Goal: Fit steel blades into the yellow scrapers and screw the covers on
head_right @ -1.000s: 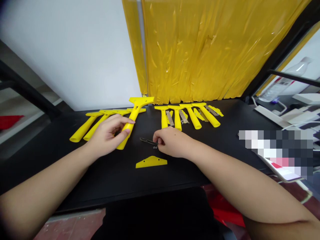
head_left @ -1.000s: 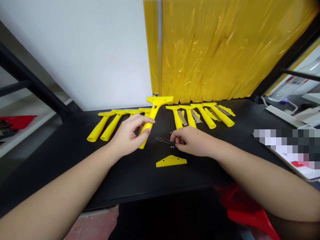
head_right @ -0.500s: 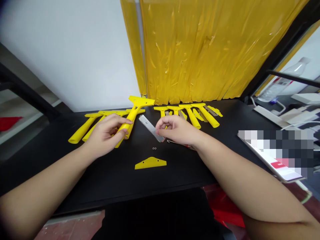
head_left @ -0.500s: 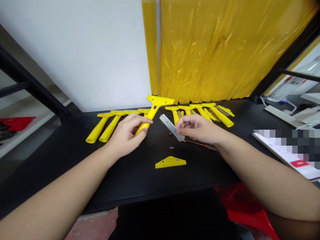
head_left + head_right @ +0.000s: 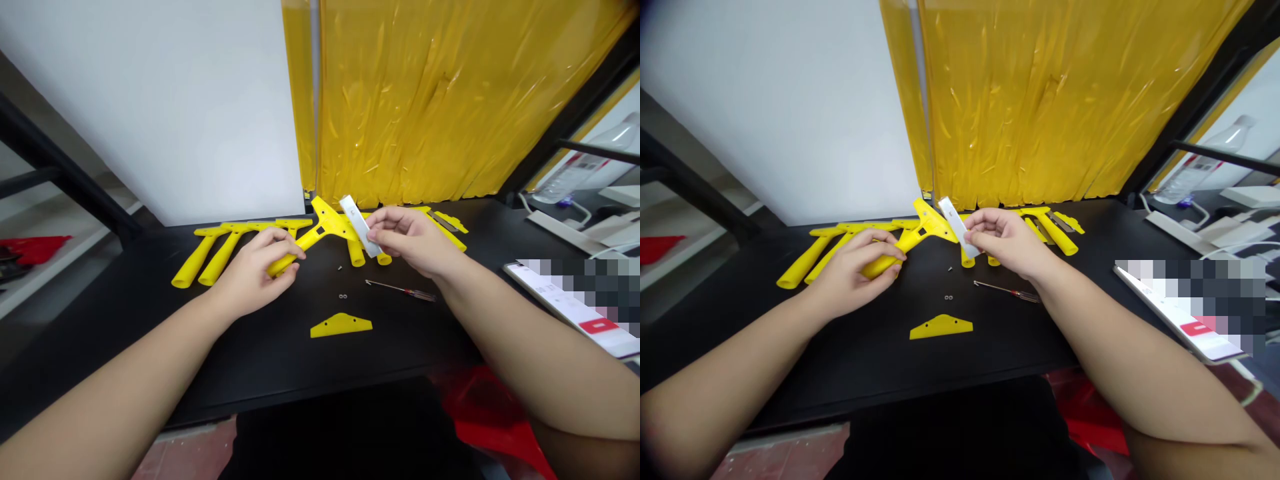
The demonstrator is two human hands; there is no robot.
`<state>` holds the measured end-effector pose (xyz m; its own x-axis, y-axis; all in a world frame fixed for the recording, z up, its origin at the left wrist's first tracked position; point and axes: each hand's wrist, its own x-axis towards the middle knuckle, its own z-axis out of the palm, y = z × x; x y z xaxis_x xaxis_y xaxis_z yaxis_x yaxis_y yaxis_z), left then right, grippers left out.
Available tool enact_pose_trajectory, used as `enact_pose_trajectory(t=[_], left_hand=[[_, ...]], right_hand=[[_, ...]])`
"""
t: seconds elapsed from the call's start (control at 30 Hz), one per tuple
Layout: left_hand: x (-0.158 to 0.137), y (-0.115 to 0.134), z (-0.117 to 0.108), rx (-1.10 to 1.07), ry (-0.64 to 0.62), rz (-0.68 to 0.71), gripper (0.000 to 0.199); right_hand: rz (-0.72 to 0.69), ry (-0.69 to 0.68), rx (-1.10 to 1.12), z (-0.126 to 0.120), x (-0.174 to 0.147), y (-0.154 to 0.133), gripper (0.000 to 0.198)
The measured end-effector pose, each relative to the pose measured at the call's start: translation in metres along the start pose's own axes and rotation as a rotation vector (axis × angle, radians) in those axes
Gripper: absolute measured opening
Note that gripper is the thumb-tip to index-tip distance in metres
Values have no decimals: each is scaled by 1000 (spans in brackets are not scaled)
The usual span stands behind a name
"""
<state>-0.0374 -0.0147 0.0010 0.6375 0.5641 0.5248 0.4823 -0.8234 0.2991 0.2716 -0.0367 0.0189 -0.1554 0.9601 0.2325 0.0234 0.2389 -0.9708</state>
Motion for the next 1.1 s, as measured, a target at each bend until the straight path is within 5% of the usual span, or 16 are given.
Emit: enact_pose_trajectory(t=[0.17, 0.27, 0.47, 0.7, 1.1], left_hand=[[-3, -3, 0, -39, -47, -29, 21], [-6, -2, 3, -326, -35, -185, 37], [-3, 10, 3, -813, -137, -414, 37], [-1, 17, 6, -750, -302, -423, 47], [-1, 25, 5, -782, -303, -394, 44]], right_hand=[[58, 39, 55, -7, 5, 5, 20], [43, 53, 106, -8, 6, 6, 19], [-5, -2, 22, -8, 4, 7, 20], [65, -91, -19, -1, 3, 10, 26], [120, -124, -29, 9, 2, 15, 26]])
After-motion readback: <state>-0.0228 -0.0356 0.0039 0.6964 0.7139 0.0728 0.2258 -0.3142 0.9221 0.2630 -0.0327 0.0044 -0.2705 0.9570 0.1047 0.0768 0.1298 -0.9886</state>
